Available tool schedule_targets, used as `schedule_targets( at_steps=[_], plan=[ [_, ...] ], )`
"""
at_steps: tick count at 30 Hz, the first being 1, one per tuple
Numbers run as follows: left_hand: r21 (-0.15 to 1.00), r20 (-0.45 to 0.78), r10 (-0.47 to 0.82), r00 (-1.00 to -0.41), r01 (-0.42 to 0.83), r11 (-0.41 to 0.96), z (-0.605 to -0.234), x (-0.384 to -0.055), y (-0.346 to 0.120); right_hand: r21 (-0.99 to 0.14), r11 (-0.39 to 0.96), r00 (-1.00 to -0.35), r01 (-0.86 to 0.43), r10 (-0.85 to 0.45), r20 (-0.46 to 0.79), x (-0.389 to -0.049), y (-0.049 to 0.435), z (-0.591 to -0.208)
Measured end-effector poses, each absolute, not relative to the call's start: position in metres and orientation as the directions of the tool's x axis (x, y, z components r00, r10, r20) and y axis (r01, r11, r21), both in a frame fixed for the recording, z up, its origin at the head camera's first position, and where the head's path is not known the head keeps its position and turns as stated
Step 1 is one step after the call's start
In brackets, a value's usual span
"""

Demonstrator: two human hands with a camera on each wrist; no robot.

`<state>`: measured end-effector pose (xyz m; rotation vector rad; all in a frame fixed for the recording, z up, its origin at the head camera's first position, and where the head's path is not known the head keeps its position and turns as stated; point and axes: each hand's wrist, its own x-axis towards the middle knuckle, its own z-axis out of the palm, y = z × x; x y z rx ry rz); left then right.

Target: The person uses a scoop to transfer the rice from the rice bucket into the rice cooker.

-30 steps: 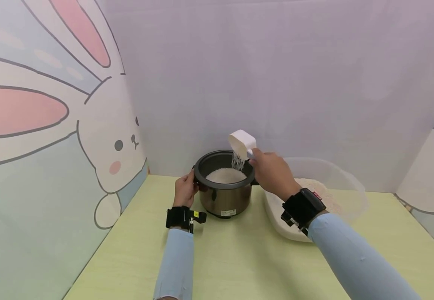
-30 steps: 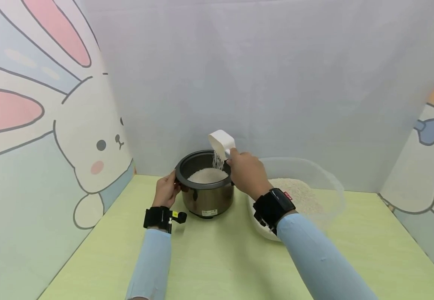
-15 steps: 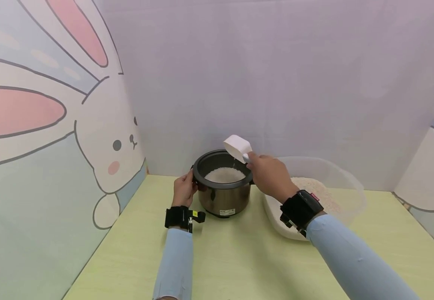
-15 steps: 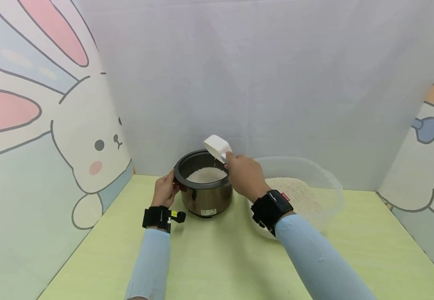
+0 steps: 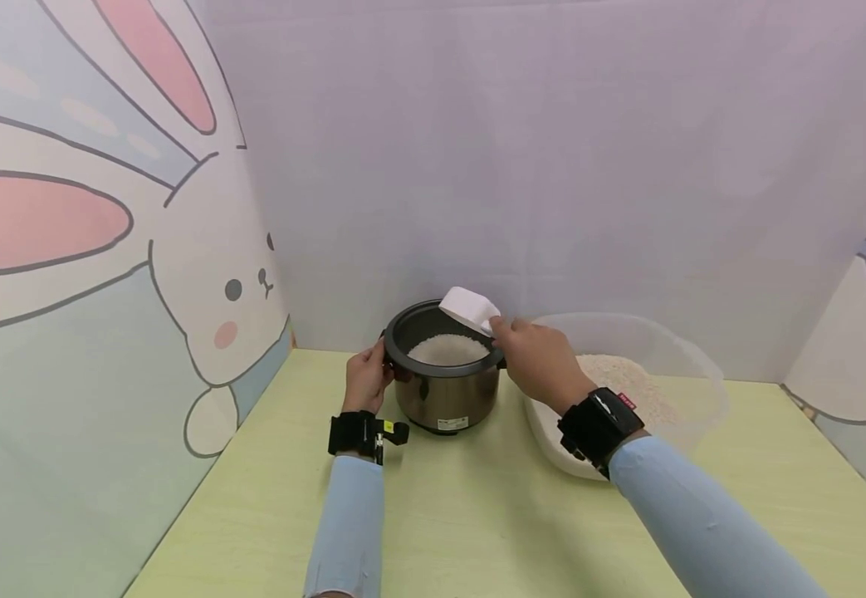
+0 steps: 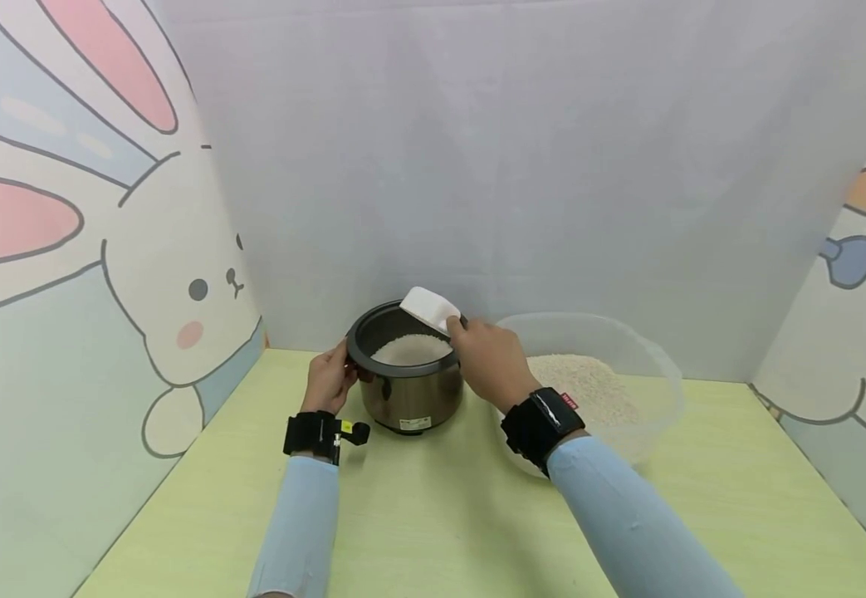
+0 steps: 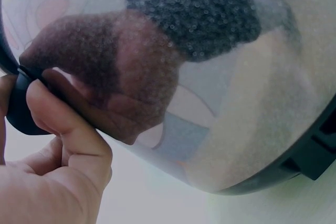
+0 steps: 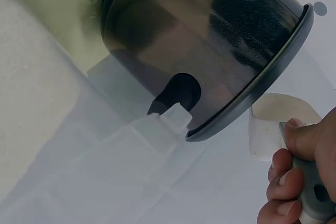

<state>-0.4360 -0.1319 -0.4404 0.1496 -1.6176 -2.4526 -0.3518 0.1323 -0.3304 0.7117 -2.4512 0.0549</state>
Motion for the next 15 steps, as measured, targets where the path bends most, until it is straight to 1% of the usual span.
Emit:
schedule_targets(
  at_steps=[3,7,11,15],
  plan=[
    [0.919,0.025,-0.22,-0.975,0.109,-0.379,-0.4404,-0.4362,-0.1319,0.151,0.855,-0.686,-0.495,-0.492,0.536,-0.3516,0.1326,-0.3328],
    [0.92,0.026,-0.221,-0.975,0.11,-0.377,-0.4404,-0.4358,-0.1322,0.155,0.855,-0.69,-0.494,-0.495,0.528,-0.3518,0.1327,-0.3345],
    [0.923,0.036,-0.223,-0.974,0.118,-0.366,-0.4412,-0.4362,-0.1325,0.146,0.857,-0.697,-0.495,-0.492,0.523,-0.3515,0.1336,-0.3353],
    [0.923,0.047,-0.219,-0.975,0.126,-0.363,-0.4421,-0.4379,-0.1334,0.103,0.853,-0.703,-0.511,-0.484,0.521,-0.3514,0.1368,-0.3358]
  ],
)
